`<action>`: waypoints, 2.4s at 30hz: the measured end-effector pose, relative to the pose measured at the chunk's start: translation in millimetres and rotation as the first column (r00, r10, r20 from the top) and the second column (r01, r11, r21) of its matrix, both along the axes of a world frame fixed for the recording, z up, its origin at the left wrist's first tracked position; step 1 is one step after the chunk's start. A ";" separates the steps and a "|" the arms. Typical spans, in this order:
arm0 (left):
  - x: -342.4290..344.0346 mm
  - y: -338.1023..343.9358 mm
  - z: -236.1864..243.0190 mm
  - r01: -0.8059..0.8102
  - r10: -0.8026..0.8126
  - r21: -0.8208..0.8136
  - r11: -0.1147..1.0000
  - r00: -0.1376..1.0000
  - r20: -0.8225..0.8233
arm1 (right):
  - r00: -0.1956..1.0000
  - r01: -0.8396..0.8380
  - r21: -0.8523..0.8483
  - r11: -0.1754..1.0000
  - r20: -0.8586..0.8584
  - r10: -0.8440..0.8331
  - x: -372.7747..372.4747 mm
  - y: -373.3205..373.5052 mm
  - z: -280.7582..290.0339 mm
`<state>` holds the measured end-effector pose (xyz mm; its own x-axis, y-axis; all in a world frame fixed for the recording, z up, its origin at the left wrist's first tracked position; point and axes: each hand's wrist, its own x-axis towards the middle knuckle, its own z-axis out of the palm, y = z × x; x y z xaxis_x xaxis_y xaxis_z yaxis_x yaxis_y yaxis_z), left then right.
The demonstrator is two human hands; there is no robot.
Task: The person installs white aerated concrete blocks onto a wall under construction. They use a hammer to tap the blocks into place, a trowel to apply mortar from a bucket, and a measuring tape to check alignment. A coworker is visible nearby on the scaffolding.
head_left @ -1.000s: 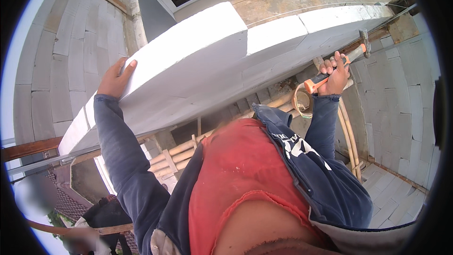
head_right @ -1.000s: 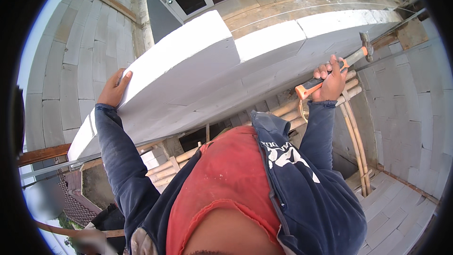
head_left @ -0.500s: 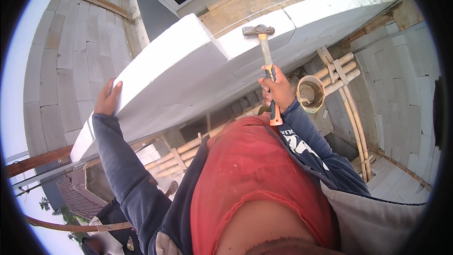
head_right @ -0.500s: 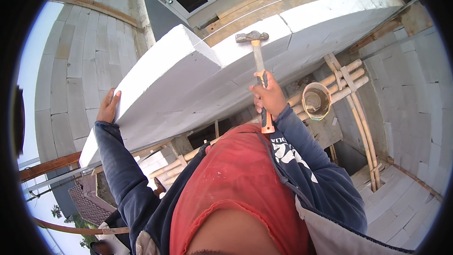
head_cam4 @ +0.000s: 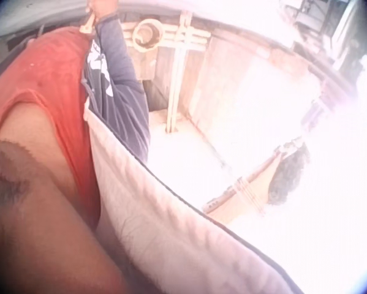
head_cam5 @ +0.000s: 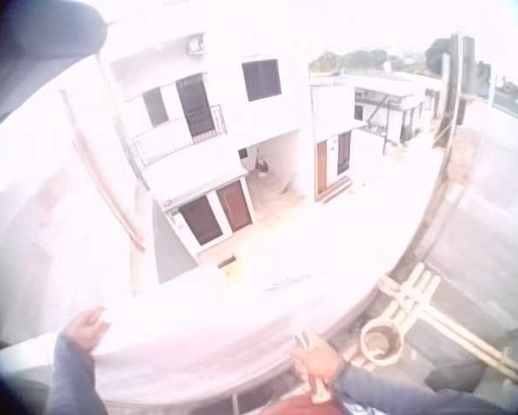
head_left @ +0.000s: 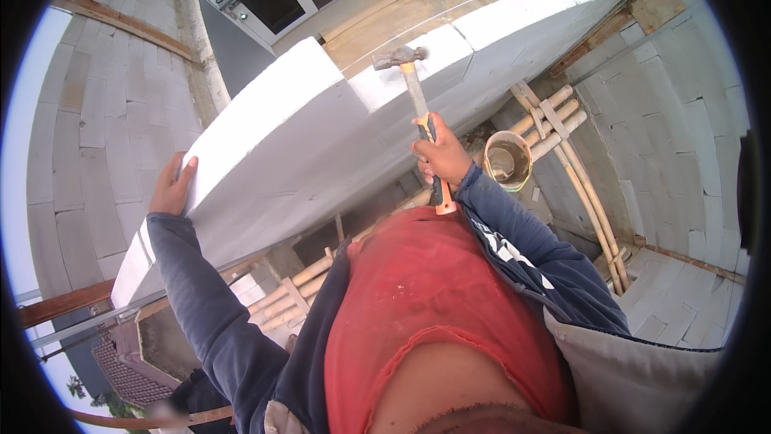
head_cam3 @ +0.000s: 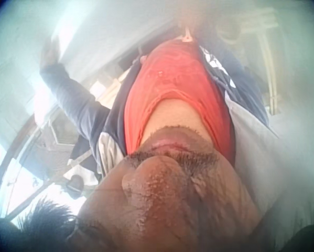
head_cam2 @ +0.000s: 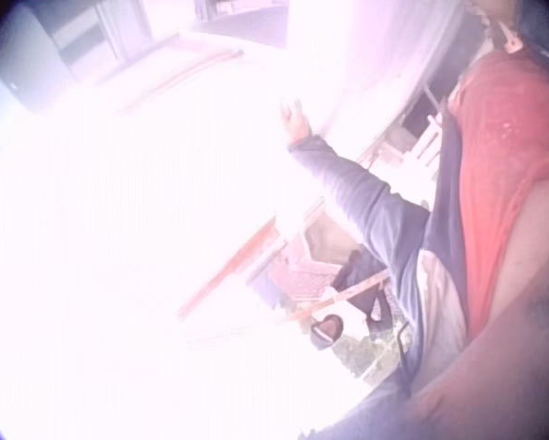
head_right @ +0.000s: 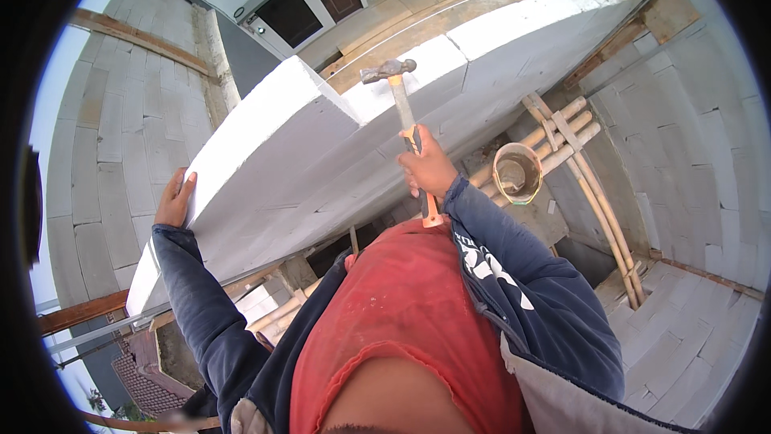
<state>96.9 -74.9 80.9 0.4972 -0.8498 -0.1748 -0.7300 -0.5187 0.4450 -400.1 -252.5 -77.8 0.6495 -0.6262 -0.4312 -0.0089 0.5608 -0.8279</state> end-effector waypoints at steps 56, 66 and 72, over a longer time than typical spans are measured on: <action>-179.8 204.6 -247.2 -0.075 0.019 -0.241 0.968 0.974 -0.227 | 0.928 -0.350 -0.848 -0.399 -0.372 -0.023 242.0 5.0 156.1; -174.8 59.1 -77.7 0.422 -0.339 -0.663 0.618 0.904 0.260 | 0.899 -0.437 -0.839 -0.324 -0.413 -0.144 224.0 -13.2 149.2; -205.8 27.1 -71.2 0.395 -0.262 -0.662 0.636 0.919 0.296 | 0.886 -0.464 -0.836 -0.295 -0.435 -0.160 218.8 -10.7 158.1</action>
<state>-108.9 -47.7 9.7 0.1235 -0.7980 0.5899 -0.8821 0.1840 0.4336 -181.3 -263.2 80.2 0.8634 -0.3255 0.3853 -0.2724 -0.9438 -0.1870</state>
